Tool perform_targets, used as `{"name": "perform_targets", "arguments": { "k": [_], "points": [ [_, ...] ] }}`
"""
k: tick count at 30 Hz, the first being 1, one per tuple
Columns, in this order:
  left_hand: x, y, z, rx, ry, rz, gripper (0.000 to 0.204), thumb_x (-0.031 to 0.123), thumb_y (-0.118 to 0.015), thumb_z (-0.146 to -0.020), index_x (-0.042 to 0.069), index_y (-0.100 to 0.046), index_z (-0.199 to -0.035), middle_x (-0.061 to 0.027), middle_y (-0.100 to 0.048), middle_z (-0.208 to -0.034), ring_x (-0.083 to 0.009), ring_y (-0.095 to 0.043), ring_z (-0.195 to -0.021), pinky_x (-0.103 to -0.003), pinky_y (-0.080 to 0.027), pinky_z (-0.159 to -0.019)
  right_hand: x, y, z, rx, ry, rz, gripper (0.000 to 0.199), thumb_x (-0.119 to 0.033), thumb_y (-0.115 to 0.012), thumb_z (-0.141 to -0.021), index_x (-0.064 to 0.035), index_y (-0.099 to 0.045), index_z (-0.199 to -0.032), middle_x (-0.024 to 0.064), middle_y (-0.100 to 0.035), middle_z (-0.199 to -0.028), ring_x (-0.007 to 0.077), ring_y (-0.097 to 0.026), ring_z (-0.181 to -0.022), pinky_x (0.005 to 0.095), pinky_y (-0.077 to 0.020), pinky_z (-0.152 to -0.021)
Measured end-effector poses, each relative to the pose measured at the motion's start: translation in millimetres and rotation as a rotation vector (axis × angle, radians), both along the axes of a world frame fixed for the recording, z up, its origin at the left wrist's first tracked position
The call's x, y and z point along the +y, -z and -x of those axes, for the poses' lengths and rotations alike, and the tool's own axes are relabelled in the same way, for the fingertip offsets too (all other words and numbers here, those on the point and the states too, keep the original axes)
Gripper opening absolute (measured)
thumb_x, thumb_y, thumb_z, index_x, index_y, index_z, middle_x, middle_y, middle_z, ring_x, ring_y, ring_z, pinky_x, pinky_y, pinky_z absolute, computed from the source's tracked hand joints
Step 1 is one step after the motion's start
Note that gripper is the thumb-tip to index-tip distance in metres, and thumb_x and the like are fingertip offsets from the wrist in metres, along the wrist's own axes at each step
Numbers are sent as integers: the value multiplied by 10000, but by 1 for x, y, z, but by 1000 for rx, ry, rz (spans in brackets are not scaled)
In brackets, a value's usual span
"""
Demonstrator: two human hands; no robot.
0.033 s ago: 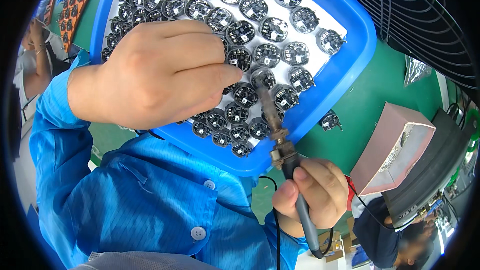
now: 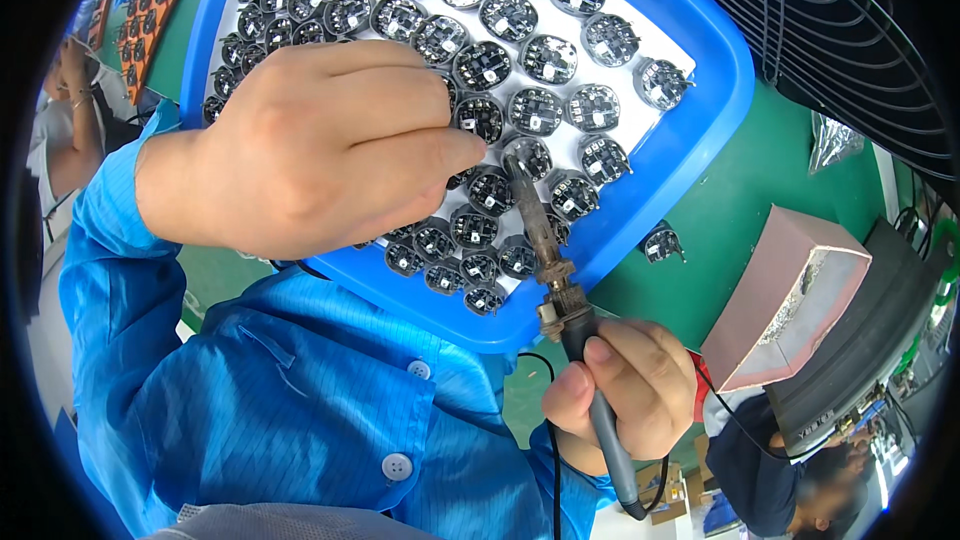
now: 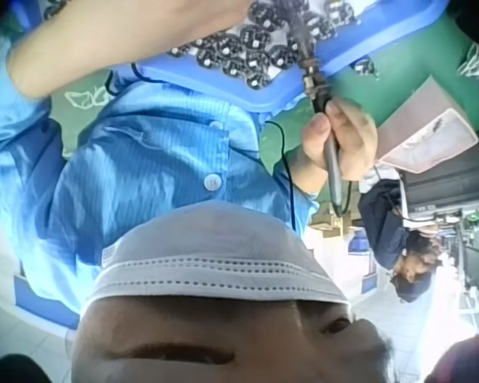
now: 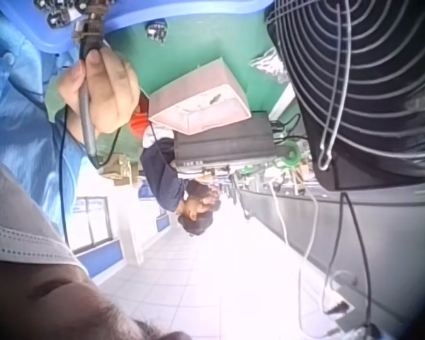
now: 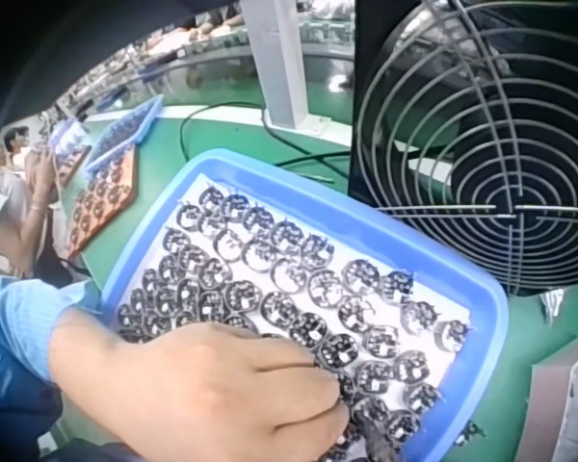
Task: Soldering electronic components onto a circuit board.
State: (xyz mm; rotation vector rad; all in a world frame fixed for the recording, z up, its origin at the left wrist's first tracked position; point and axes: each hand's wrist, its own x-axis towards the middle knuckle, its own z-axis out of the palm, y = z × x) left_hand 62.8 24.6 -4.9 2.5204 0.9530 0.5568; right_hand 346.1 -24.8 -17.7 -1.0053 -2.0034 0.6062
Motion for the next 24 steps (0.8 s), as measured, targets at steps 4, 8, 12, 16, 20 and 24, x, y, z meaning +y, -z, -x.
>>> {"name": "perform_targets", "arguments": {
  "k": [4, 8, 12, 16, 20, 24],
  "points": [
    [-1, 0, 0, -5, -13, -19, 384, 53, -737, -593, -54, -636, -948, -118, -541, -817, -292, -591, -702, -358, -524, -614, 1, -3, 2, -28, 6, 9, 331, -232, -654, -873, 68, -549, -781, 199, -611, -691, 249, -560, -572, 315, -464, -552],
    [0, 2, 0, -4, -12, -55, 394, 62, -743, -592, -53, -637, -954, -116, -542, -818, -283, -586, -695, -353, -518, -601, 0, -2, 4, -40, 47, -24, 315, -221, -649, -870, 66, -551, -784, 196, -613, -688, 250, -560, -561, 318, -465, -544],
    [0, 0, 3, -29, 0, -54, 377, 44, -742, -593, -56, -638, -941, -114, -541, -806, -272, -578, -669, -343, -508, -579, 3, -1, 2, 19, -29, -25, 319, -224, -654, -868, 67, -551, -785, 201, -616, -694, 253, -566, -564, 318, -467, -541],
    [0, 6, 4, -110, -67, -160, 314, -25, -720, -578, -34, -660, -885, -88, -531, -733, -242, -551, -611, -323, -474, -526, 1, -6, 1, -5, 9, -30, 305, -223, -628, -893, 57, -536, -813, 194, -594, -674, 242, -551, -556, 321, -461, -525],
    [3, 4, 9, -182, -154, -226, 277, -66, -707, -582, -7, -684, -851, -71, -519, -673, -213, -520, -553, -304, -430, -475, -8, -3, -20, 177, 142, -162, 247, -204, -626, -901, 28, -540, -909, 170, -574, -698, 250, -566, -581, 322, -454, -504],
    [3, 3, 14, -196, -174, -207, 275, -69, -707, -594, -2, -689, -860, -74, -522, -667, -206, -508, -534, -300, -416, -463, -18, -3, -66, -58, 805, -609, 294, -209, -557, -933, 39, -552, -1091, 146, -557, -770, 235, -599, -645, 293, -469, -510]
  ]
}}
